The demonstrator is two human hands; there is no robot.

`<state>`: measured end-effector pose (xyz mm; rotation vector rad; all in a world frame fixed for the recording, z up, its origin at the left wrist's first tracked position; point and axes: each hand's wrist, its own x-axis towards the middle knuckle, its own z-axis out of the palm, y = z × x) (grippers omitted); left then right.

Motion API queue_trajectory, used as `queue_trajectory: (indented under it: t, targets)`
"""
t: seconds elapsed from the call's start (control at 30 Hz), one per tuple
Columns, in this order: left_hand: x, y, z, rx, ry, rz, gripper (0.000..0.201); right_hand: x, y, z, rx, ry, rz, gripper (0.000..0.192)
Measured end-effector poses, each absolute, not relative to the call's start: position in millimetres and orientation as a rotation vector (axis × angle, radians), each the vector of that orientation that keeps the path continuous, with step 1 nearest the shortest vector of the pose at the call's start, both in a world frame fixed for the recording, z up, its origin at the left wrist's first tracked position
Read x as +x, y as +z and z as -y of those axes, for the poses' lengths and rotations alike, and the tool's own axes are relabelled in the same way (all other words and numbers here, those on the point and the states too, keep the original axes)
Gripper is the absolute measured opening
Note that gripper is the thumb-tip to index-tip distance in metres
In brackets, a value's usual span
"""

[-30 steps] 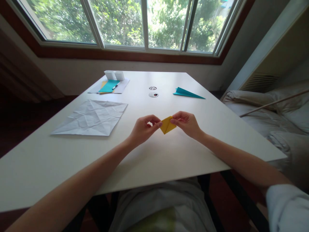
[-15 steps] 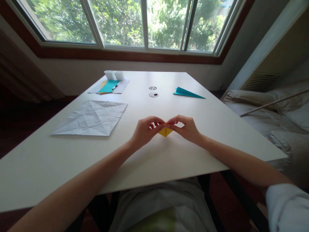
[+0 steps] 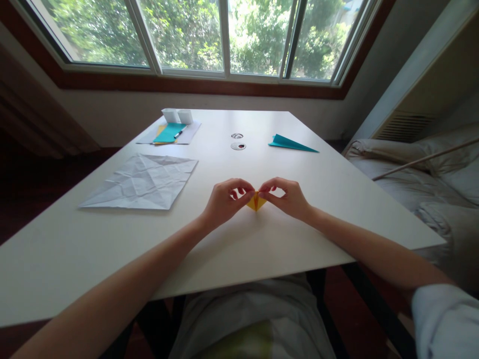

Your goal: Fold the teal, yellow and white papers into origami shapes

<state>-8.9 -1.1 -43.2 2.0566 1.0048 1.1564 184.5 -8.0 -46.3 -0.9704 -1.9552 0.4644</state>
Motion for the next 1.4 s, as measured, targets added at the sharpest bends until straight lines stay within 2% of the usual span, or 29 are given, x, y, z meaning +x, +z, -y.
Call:
queue_trajectory:
  t: [0.67, 1.2, 1.4]
  targets:
    - [-23.6, -43.3, -10.9, 2.073, 0.947, -1.098, 0.009, 201.0, -43.1, -0.5, -0.973, 0.566, 2.093, 0.004]
    - [-37.2, -41.4, -21.1, 2.102, 0.854, -1.186, 0.010, 227.6, -33.3, -14.2, -0.978, 0.645, 2.325, 0.007]
    - [-40.4, -37.9, -22.8, 2.103, 0.821, -1.190, 0.009, 229.3, -32.8, -15.9, -0.857, 0.667, 2.359, 0.007]
